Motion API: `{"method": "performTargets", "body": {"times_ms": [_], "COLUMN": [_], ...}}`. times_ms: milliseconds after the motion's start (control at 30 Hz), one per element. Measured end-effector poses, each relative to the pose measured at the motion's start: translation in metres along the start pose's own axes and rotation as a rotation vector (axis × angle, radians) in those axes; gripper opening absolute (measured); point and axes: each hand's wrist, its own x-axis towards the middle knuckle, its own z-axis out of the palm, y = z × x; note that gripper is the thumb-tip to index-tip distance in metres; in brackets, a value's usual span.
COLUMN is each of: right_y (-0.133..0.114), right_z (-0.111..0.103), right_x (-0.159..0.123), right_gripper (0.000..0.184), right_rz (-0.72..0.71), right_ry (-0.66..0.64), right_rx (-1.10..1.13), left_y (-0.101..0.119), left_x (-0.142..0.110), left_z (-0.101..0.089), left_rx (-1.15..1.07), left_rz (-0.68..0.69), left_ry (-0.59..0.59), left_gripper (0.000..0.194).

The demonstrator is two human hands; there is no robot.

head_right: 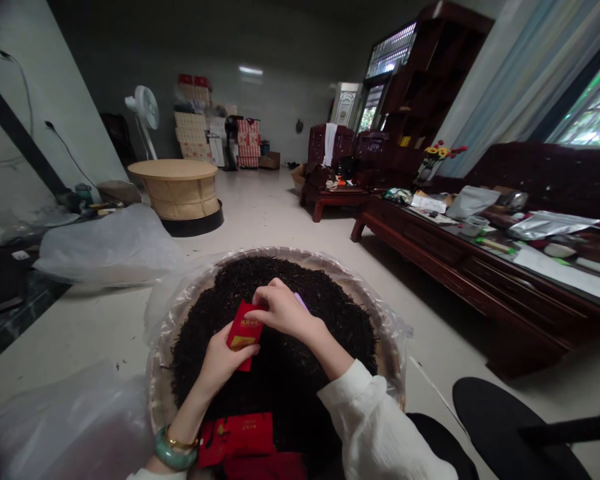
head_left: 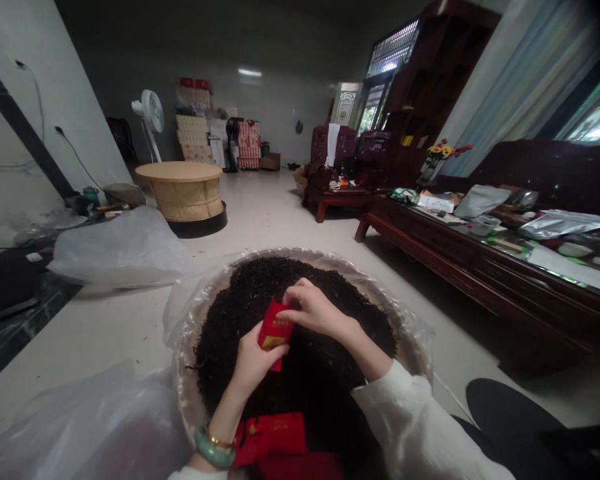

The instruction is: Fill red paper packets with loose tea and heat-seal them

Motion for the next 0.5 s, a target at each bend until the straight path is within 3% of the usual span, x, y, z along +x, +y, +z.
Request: {"method": "performTargets", "body": {"times_ms": [167, 367, 500], "right_y": [-0.001, 0.013, 0.016], "right_z": [-0.005, -0.001, 0.003], "right_x": [0.000, 0.000, 0.000], "right_gripper": [0.012, 0.024, 0.022], "right_rz": [-0.025, 0.011, 0.009], "right_ry": [-0.063, -0.049, -0.038], "right_rx": [-0.048, 0.103, 0.078], "left_y": [0.000, -0.009, -0.009], "left_x": [-0.003, -0.004, -0.003], "left_z": [-0.006, -0.021, -0.021], "left_rx": [0.062, 0.182, 0.084], "left_rz": [0.043, 0.119, 0.083], "left_ry": [-0.080, -0.172, -0.240], "left_gripper": [0.046, 0.033, 0.053]}}
